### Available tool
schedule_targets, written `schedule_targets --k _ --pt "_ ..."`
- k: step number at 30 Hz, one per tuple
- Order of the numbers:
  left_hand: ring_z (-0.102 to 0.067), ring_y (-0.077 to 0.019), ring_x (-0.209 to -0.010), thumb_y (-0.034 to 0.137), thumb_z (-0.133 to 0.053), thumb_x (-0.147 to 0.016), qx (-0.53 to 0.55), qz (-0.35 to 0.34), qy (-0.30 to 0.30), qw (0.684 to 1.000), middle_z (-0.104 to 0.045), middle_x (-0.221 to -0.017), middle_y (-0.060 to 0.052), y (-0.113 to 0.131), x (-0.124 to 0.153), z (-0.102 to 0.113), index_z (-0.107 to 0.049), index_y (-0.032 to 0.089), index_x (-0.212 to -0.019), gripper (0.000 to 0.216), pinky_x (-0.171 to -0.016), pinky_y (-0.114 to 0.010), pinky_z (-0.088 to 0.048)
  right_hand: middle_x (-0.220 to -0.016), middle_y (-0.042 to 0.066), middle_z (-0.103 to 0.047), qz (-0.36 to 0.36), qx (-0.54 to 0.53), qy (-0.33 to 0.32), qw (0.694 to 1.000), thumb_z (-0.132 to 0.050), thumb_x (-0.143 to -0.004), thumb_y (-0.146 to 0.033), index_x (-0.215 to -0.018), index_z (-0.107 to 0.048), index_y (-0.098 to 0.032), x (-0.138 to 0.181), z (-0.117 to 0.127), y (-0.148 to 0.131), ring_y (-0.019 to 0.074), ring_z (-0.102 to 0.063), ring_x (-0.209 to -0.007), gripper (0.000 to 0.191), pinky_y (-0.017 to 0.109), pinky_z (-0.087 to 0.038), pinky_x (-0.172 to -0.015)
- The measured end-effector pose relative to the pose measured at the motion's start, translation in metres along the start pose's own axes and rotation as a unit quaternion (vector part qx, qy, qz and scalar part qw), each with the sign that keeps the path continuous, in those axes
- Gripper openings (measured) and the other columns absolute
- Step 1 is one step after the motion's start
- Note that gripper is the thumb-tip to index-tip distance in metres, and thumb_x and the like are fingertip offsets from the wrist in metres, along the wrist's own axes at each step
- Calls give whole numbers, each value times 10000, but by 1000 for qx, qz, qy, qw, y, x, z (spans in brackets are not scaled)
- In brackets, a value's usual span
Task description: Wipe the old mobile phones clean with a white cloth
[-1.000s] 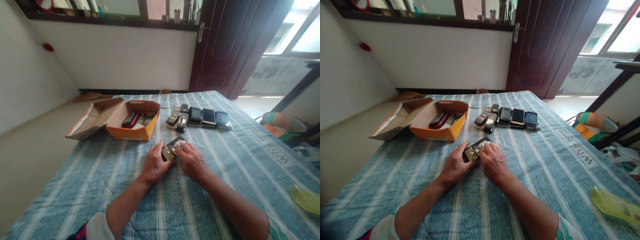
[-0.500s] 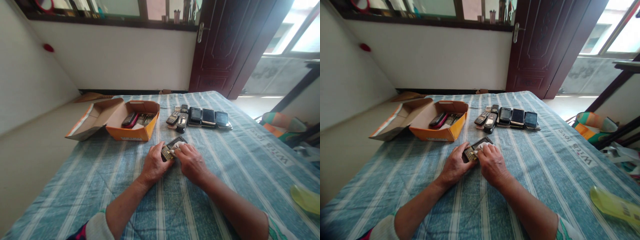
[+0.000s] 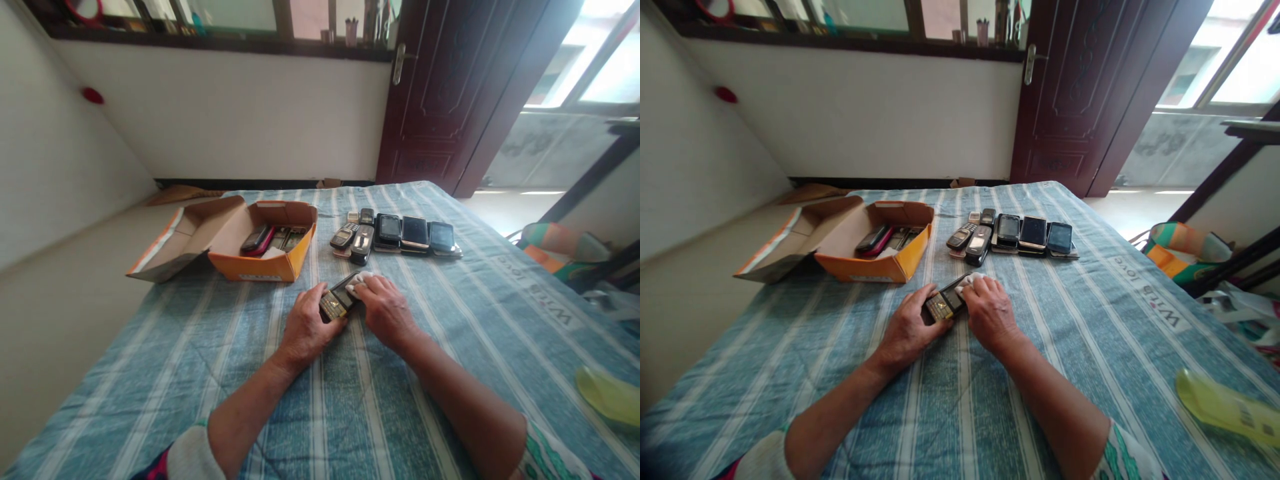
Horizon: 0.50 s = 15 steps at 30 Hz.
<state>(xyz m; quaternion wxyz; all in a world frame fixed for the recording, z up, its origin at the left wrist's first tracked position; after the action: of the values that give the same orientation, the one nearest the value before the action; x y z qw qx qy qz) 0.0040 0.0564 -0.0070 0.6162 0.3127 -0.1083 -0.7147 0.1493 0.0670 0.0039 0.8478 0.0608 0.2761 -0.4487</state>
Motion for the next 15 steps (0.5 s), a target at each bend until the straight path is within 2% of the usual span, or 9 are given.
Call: schedule_targets --k 3,9,15 --pt "-617 -286 -1050 331 -734 -658 1 2 -3 1000 -671 -1104 -122 -1 0 -1 -528 120 -1240 653 -932 -409 -502 -967 98 -602 23 -25 -2 999 -471 -897 -102 -929 -658 -174 1 -1 -12 230 -497 -935 203 347 -417 -839" --pt "-629 -276 -1017 314 -677 -704 -4 -13 9 1000 -674 -1075 -126 -3 0 -2 -531 134 -1220 566 -922 -408 -508 -951 92 -603 112 -87 -20 990 -478 -917 -124 -946 -647 -172 -2 -6 -42 225 -502 -954 178 359 -421 -858" --pt "-630 -275 -1015 348 -691 -697 -6 -16 8 1000 -678 -1057 -104 -1 0 -1 -541 160 -1208 565 -906 -400 -516 -983 90 -608 88 -83 -16 992 -478 -916 -121 -973 -648 -185 -9 -8 -29 217 -506 -966 191 354 -419 -857"
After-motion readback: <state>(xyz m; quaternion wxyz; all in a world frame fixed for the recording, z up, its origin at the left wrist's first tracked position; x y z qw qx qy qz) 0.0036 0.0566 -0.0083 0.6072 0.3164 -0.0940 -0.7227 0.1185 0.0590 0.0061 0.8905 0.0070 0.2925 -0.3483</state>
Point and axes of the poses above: each hand's wrist, its own x-axis away from the middle knuckle, its own z-axis out of the back of the hand, y = z × x, the point moved 7 cm from there along -x, towards the middle knuckle
